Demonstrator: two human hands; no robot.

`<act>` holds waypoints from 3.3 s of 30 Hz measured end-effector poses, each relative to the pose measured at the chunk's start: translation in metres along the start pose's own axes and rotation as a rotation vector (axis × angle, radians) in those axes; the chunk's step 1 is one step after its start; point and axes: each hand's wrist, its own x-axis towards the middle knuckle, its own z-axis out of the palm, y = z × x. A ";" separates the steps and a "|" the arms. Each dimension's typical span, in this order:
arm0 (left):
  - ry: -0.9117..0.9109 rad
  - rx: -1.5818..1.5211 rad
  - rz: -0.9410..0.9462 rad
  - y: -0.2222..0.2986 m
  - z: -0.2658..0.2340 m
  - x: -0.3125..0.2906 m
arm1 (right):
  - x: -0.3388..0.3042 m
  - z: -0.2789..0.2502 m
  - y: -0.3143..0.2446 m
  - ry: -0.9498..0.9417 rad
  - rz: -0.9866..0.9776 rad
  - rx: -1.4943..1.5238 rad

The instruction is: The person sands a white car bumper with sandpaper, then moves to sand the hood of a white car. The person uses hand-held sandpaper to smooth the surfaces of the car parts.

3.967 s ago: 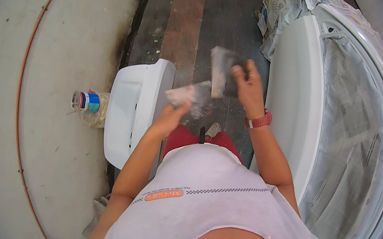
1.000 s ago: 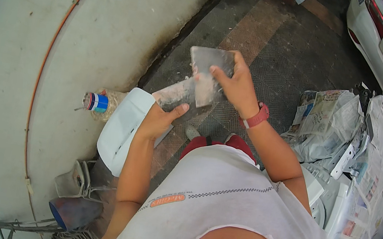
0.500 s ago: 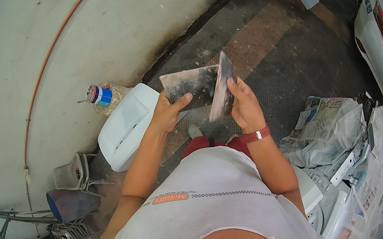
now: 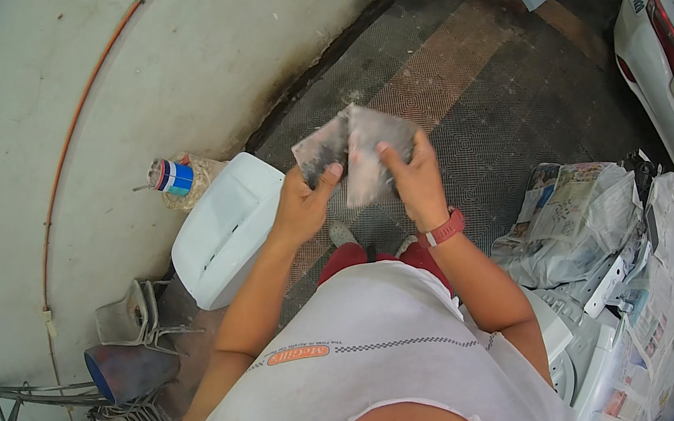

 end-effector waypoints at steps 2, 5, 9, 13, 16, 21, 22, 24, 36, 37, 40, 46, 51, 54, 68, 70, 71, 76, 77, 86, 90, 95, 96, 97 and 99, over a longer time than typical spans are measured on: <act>-0.026 0.024 0.003 0.003 -0.002 0.000 | -0.006 0.002 0.003 -0.067 0.108 -0.008; -0.038 -0.043 0.018 0.006 -0.004 -0.002 | -0.010 0.008 0.004 0.057 0.178 0.302; -0.053 0.086 0.064 0.011 0.001 -0.005 | -0.004 0.011 -0.003 -0.047 -0.004 -0.011; -0.032 0.018 0.025 0.015 0.006 -0.007 | 0.000 0.015 -0.010 0.092 0.218 0.298; -0.060 0.172 -0.072 0.016 0.012 -0.007 | -0.007 0.023 -0.019 -0.047 0.089 0.182; -0.283 0.087 -0.212 0.015 -0.001 -0.009 | -0.018 0.019 -0.036 -0.274 -0.021 0.041; -0.346 0.020 -0.246 0.014 -0.004 -0.009 | -0.017 0.014 -0.038 -0.307 -0.122 0.025; -0.413 0.073 -0.273 0.011 -0.005 -0.011 | -0.011 0.003 -0.040 -0.434 -0.146 -0.171; -0.109 -0.625 -0.311 -0.032 0.006 0.001 | -0.042 -0.007 -0.007 -0.641 0.239 0.435; -0.083 -0.640 -0.290 -0.033 0.004 0.002 | -0.043 -0.009 -0.002 -0.553 0.413 0.476; -0.024 -0.586 -0.170 -0.031 0.000 0.004 | -0.044 -0.009 0.005 -0.156 0.634 0.705; -0.022 -0.032 -0.186 -0.021 -0.003 -0.005 | -0.016 -0.024 -0.018 -0.303 0.568 0.695; -0.042 -0.020 -0.079 -0.017 0.017 -0.007 | 0.004 -0.024 -0.016 0.269 0.091 -0.224; -0.061 -0.003 -0.223 -0.013 0.019 -0.008 | -0.016 -0.016 0.001 -0.390 -0.012 -0.190; -0.393 0.204 -0.371 -0.019 0.011 -0.013 | -0.037 -0.031 -0.015 -0.485 -0.031 -0.210; -0.410 0.196 -0.362 -0.023 0.009 -0.012 | -0.023 -0.045 -0.011 -0.446 -0.041 -0.297; -0.334 0.178 -0.333 -0.026 0.009 -0.010 | -0.014 -0.054 -0.007 -0.228 -0.090 -0.283; -0.127 -0.293 -0.424 -0.026 -0.007 0.005 | 0.002 -0.083 0.007 -0.195 0.208 0.366; -0.066 -0.321 -0.383 -0.029 -0.005 0.011 | -0.001 -0.086 0.006 -0.413 0.258 0.231; -0.084 0.459 -0.136 -0.039 0.009 0.014 | -0.061 -0.016 -0.044 -0.422 -0.537 -0.674; -0.158 0.418 -0.187 -0.034 0.023 0.002 | -0.056 -0.006 0.006 -0.427 -0.626 -0.737; -0.148 0.456 -0.190 -0.032 0.020 -0.004 | -0.014 -0.090 0.087 -0.219 0.100 -0.796; -0.111 0.421 -0.103 -0.033 0.024 -0.009 | -0.015 -0.101 0.096 -0.156 0.024 -0.736; -0.146 0.297 -0.111 -0.035 0.024 -0.008 | -0.026 -0.122 0.096 -0.103 0.030 -0.712; -0.170 0.020 -0.273 -0.040 0.028 -0.004 | -0.022 -0.131 0.095 -0.255 0.199 -0.637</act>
